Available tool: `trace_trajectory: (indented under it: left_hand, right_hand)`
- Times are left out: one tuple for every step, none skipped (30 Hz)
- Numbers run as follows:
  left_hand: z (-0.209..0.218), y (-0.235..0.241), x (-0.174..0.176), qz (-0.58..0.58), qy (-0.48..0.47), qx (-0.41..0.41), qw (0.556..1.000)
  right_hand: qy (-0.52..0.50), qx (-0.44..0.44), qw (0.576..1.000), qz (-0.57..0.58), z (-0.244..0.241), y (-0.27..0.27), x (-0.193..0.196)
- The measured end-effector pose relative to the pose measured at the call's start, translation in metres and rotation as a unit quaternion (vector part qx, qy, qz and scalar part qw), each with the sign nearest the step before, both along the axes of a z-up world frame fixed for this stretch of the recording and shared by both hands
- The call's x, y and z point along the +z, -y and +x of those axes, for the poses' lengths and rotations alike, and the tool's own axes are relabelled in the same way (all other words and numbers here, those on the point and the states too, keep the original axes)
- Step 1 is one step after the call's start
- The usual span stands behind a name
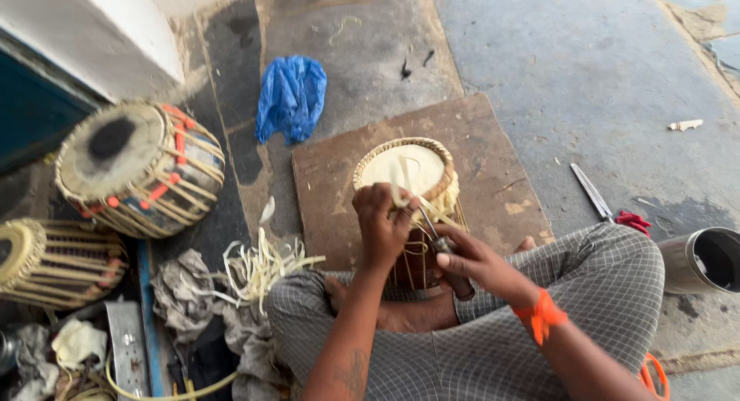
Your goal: The person sits on the floor and repairs a traditional drum by weaving a light-colored strip into the rim. They use a wooden mallet to tap the strip into place and a metal tool to adjust the tension and position of the weave.
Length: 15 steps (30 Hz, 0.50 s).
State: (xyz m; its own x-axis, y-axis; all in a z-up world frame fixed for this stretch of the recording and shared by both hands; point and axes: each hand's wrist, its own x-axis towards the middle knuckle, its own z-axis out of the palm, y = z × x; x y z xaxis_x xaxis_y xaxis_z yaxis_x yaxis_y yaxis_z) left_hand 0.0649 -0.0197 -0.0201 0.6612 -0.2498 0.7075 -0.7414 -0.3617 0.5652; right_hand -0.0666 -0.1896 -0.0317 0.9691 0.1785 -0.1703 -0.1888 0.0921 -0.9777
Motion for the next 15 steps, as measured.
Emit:
trace_trajectory:
  left_hand:
    - [0.011,0.000,0.004,-0.006,-0.004,-0.011,1.000]
    - [0.020,-0.001,0.007,-0.011,-0.009,-0.018,1.000]
    - [0.030,-0.002,0.010,-0.016,-0.010,-0.025,1.000]
    - [0.040,-0.003,0.012,-0.023,-0.012,-0.028,0.999]
    - [0.052,-0.004,0.014,-0.030,-0.013,-0.032,0.999]
    - [0.060,-0.004,0.013,-0.035,-0.030,-0.027,0.999]
    - [0.070,-0.005,0.011,-0.041,-0.047,-0.022,0.998]
    - [0.078,-0.006,0.010,-0.046,-0.064,-0.018,0.997]
    - [0.083,-0.007,0.009,-0.038,-0.065,-0.018,0.997]
    - [0.086,-0.007,0.007,-0.029,-0.068,-0.020,0.997]
    - [0.089,-0.006,0.005,-0.021,-0.071,-0.021,0.997]
    - [0.088,-0.005,0.003,-0.018,-0.064,-0.037,0.997]
    - [0.087,-0.004,0.001,-0.016,-0.058,-0.054,0.997]
    - [0.090,0.000,0.002,-0.015,-0.044,-0.072,0.996]
    - [0.091,0.008,0.003,-0.009,-0.051,-0.080,0.995]
  right_hand:
    - [-0.034,0.013,0.995,0.095,0.013,0.002,0.006]
    - [-0.069,0.030,0.979,0.190,0.023,0.003,0.010]
    - [-0.070,0.048,0.960,0.265,0.033,0.000,0.012]
    - [-0.073,0.069,0.936,0.337,0.047,-0.006,0.012]
    - [-0.077,0.091,0.906,0.407,0.059,-0.009,0.012]
    - [-0.069,0.105,0.886,0.446,0.065,-0.011,0.009]
    - [-0.062,0.119,0.864,0.485,0.073,-0.015,0.006]
    - [-0.055,0.131,0.840,0.523,0.079,-0.019,0.003]
    - [-0.065,0.109,0.850,0.512,0.082,-0.020,0.002]
    - [-0.075,0.085,0.858,0.500,0.080,-0.019,0.001]
    - [-0.086,0.061,0.866,0.488,0.079,-0.019,0.001]
    - [-0.056,0.030,0.928,0.367,0.073,-0.018,0.001]
    - [-0.026,0.001,0.971,0.239,0.066,-0.017,0.002]
    - [0.013,-0.029,0.994,0.104,0.062,-0.014,0.003]
    - [0.050,-0.057,0.997,-0.032,0.058,-0.011,0.004]
